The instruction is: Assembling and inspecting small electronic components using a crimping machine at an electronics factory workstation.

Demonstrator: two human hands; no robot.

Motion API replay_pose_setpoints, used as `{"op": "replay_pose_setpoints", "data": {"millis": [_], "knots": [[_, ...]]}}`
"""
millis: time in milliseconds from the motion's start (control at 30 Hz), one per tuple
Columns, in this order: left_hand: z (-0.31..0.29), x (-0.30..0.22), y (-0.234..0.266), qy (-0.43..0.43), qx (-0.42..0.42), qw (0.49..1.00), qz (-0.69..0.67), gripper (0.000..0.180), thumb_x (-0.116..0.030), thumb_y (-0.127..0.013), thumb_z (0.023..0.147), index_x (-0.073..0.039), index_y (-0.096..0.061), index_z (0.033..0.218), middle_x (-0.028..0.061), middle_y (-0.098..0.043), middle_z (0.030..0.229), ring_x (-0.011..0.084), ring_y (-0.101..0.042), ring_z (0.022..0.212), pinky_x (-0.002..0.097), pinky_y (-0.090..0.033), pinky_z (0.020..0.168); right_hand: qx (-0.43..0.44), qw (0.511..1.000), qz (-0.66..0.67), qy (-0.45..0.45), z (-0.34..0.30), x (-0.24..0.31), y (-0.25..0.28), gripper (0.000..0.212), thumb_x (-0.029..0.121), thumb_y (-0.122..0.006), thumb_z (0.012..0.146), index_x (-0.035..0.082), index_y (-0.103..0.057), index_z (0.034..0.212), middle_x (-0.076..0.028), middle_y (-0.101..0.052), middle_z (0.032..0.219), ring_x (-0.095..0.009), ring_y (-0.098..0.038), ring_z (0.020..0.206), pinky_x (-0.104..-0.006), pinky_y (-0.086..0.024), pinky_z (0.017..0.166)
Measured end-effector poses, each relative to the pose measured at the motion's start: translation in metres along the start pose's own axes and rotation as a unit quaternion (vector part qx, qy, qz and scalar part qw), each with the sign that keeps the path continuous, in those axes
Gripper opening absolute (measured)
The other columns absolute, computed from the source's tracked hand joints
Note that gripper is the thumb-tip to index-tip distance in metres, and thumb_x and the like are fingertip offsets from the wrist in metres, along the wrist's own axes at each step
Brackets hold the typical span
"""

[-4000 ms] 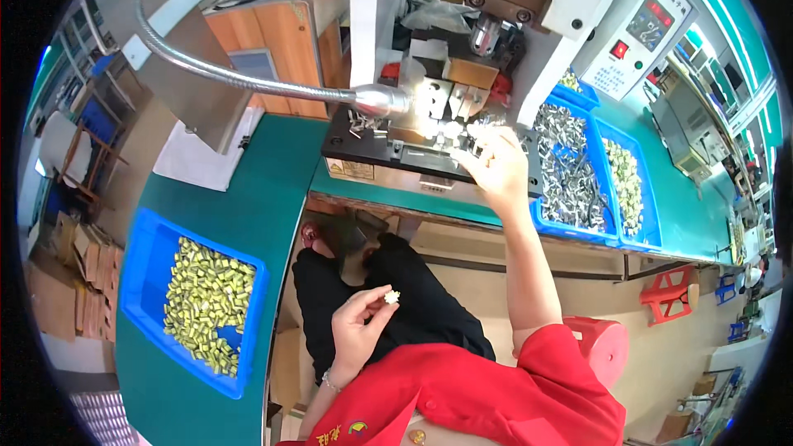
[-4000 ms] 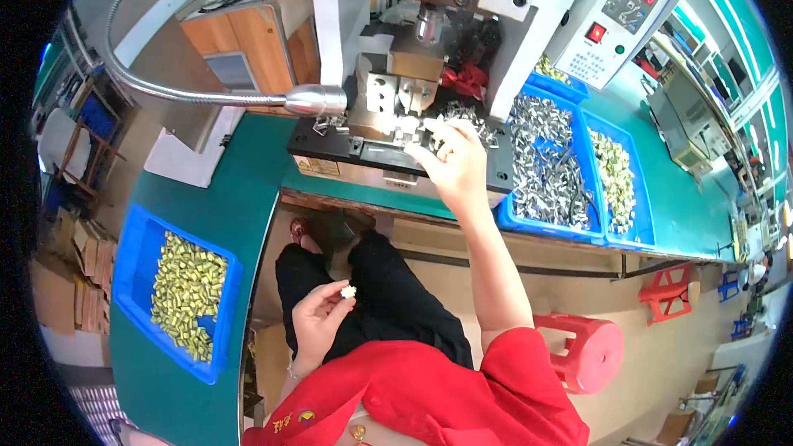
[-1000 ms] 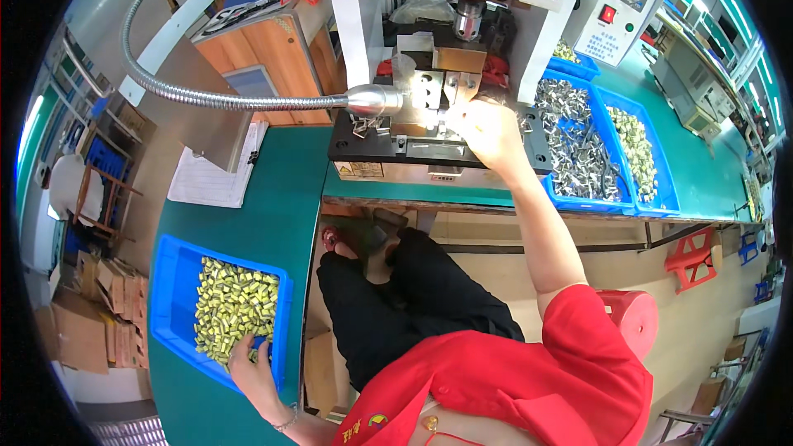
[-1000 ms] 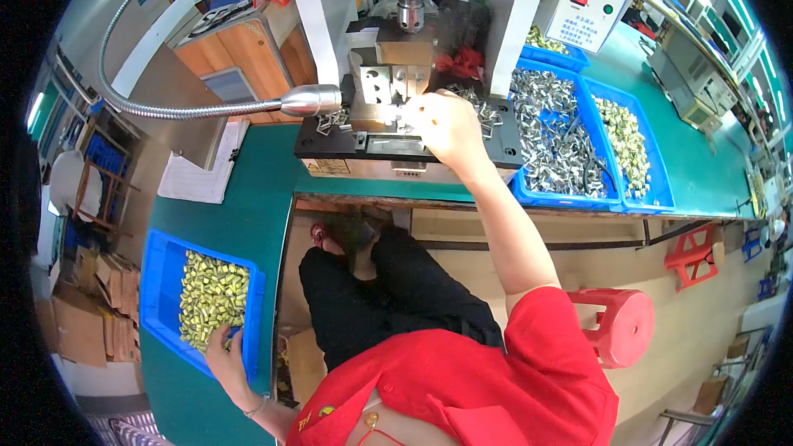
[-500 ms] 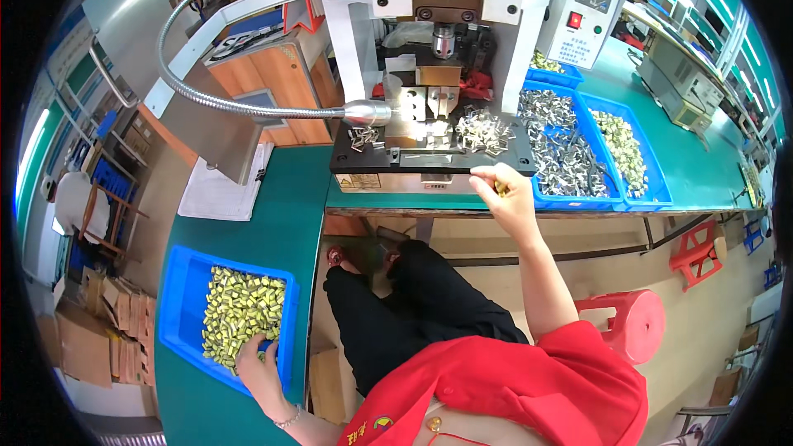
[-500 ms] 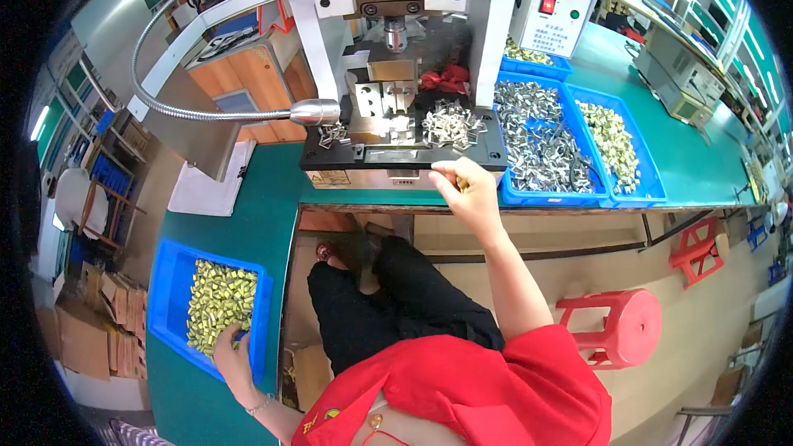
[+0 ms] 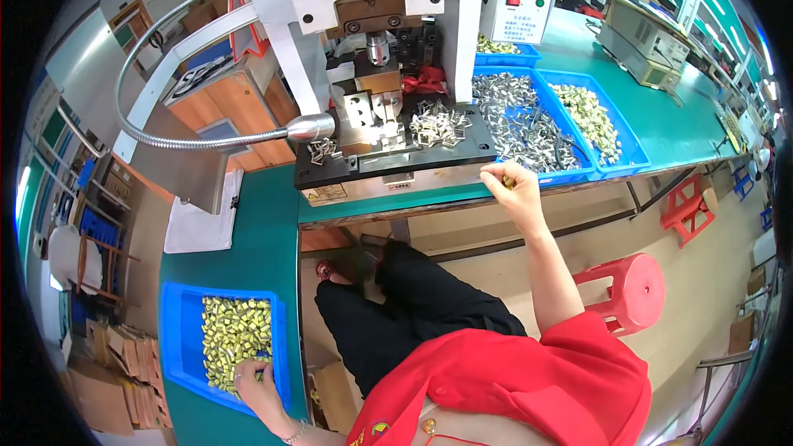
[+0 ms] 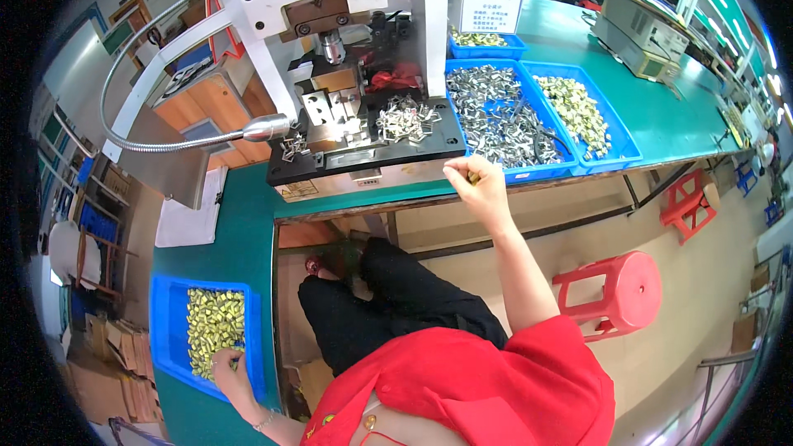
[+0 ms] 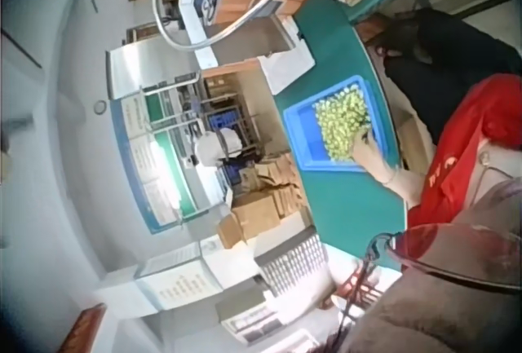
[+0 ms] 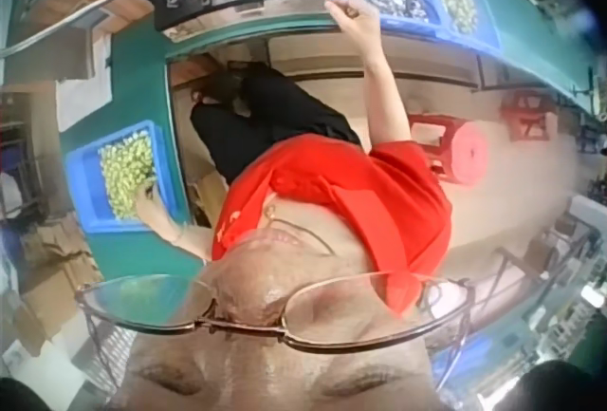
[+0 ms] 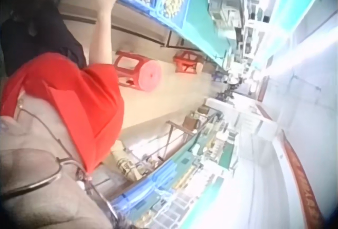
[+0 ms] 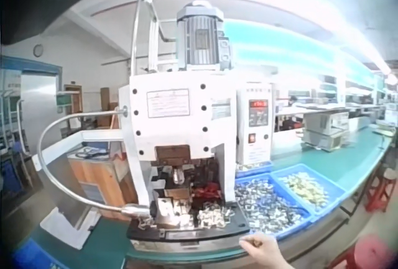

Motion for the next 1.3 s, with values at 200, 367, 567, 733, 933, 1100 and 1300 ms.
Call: {"op": "replay_pose_setpoints", "data": {"millis": [200, 367, 567, 733, 933, 1100, 1300], "knots": [[-0.002, 0.002, 0.0, 0.067, -0.008, 0.998, -0.015, 0.023, 0.007, -0.07, 0.068, 0.001, -0.061, 0.088, 0.0119, -0.059, 0.084, 0.0246, -0.056, 0.08, 0.0341, -0.044, 0.072, 0.034, 0.989, -0.111, 0.09, 0.047, 0.032, -0.012, 0.013, 0.005, -0.073, 0.075, 0.004, -0.07, 0.087, -0.005, -0.055, 0.067, -0.016, -0.053, 0.06, -0.0289, -0.043, 0.057], [-0.004, 0.024, -0.006, 0.116, -0.004, 0.991, -0.07, 0.024, 0.008, -0.071, 0.064, 0.002, -0.062, 0.085, 0.0143, -0.058, 0.082, 0.0311, -0.055, 0.078, 0.0383, -0.045, 0.073, 0.083, 0.973, -0.139, 0.166, 0.074, 0.036, -0.043, 0.015, 0.007, -0.071, 0.076, 0.006, -0.07, 0.091, -0.008, -0.055, 0.073, -0.024, -0.055, 0.065, -0.0326, -0.045, 0.06], [-0.002, 0.017, -0.007, 0.062, 0.006, 0.998, -0.024, 0.022, 0.009, -0.071, 0.063, 0.002, -0.061, 0.081, 0.0155, -0.058, 0.082, 0.0323, -0.055, 0.079, 0.0388, -0.045, 0.072, 0.071, 0.953, -0.182, 0.229, 0.078, 0.043, -0.054, 0.012, 0.002, -0.069, 0.077, 0.003, -0.07, 0.088, -0.008, -0.057, 0.077, -0.024, -0.058, 0.067, -0.0318, -0.045, 0.059], [-0.002, 0.021, -0.009, 0.054, 0.011, 0.998, -0.027, 0.024, 0.008, -0.073, 0.062, 0.002, -0.059, 0.08, 0.015, -0.059, 0.083, 0.0313, -0.055, 0.08, 0.0382, -0.045, 0.073, 0.023, 0.966, -0.132, 0.222, 0.085, 0.036, -0.037, 0.009, -0.001, -0.07, 0.075, 0.002, -0.07, 0.084, -0.007, -0.057, 0.074, -0.021, -0.057, 0.066, -0.0293, -0.044, 0.059], [-0.002, 0.028, -0.013, 0.056, 0.028, 0.997, -0.055, 0.028, 0.008, -0.068, 0.067, 0.001, -0.064, 0.094, 0.0114, -0.06, 0.088, 0.0237, -0.057, 0.081, 0.0321, -0.046, 0.073, -0.072, 0.983, -0.125, 0.11, 0.084, 0.013, 0.005, 0.006, 0.003, -0.072, 0.076, 0.002, -0.07, 0.082, -0.006, -0.056, 0.071, -0.018, -0.056, 0.06, -0.0288, -0.045, 0.057], [-0.001, 0.029, -0.015, 0.053, 0.049, 0.997, -0.035, 0.026, 0.006, -0.069, 0.066, 0.001, -0.062, 0.091, 0.0108, -0.06, 0.088, 0.0227, -0.057, 0.081, 0.0319, -0.045, 0.073, 0.004, 0.979, -0.188, 0.085, 0.081, -0.005, 0.004, 0.008, 0.009, -0.072, 0.076, 0.002, -0.071, 0.081, -0.01, -0.057, 0.068, -0.022, -0.058, 0.062, -0.031, -0.046, 0.058], [-0.001, 0.038, -0.016, 0.074, 0.037, 0.996, -0.043, 0.02, 0.005, -0.069, 0.07, 0.002, -0.059, 0.087, 0.0101, -0.059, 0.084, 0.0208, -0.056, 0.076, 0.0306, -0.047, 0.071, 0.114, 0.971, -0.208, 0.0, 0.092, -0.001, -0.006, 0.026, 0.02, -0.077, 0.074, 0.0, -0.071, 0.089, -0.013, -0.064, 0.072, -0.025, -0.063, 0.066, -0.0345, -0.048, 0.062]]}}
Point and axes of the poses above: each hand's wrist, its own z-axis towards the middle knuckle, its own y-axis out of the back of the hand, x = y × z, the point moved 10 cm from there along z, towards the middle knuckle
